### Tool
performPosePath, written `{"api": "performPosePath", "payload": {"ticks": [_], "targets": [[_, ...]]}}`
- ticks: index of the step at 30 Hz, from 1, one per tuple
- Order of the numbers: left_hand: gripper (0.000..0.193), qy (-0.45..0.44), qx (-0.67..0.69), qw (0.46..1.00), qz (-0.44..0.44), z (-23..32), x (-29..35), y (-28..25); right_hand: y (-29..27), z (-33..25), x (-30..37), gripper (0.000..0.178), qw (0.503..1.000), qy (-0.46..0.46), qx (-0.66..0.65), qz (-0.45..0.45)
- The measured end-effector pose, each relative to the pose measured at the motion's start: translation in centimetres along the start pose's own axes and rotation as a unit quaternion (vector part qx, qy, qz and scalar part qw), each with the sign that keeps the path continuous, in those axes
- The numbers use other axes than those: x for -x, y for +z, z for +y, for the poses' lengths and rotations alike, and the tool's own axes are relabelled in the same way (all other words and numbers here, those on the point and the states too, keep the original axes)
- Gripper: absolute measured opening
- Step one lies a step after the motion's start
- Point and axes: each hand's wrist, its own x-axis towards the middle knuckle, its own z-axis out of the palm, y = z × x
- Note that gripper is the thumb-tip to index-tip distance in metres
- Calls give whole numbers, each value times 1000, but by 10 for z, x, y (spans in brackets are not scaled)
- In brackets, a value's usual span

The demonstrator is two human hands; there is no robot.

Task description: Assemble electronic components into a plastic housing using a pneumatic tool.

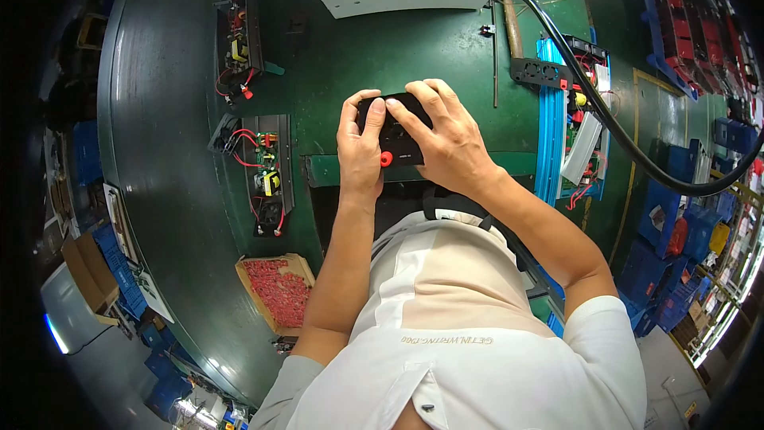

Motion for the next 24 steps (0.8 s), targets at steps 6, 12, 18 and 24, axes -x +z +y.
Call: {"api": "performPosePath", "payload": {"ticks": [6,12,18,24], "targets": [[21,-10,21,1000,-8,2,1,-2,0,-3,0,87,1000,6,-6,3],[21,-29,21,999,-2,4,0,0,3,-5,3,91,1000,23,-10,19],[20,-23,29,999,4,1,1,0,1,-3,4,92,1000,17,6,-3],[17,-5,21,1000,14,2,0,0,-13,2,7,113,973,71,-220,-12]]}}
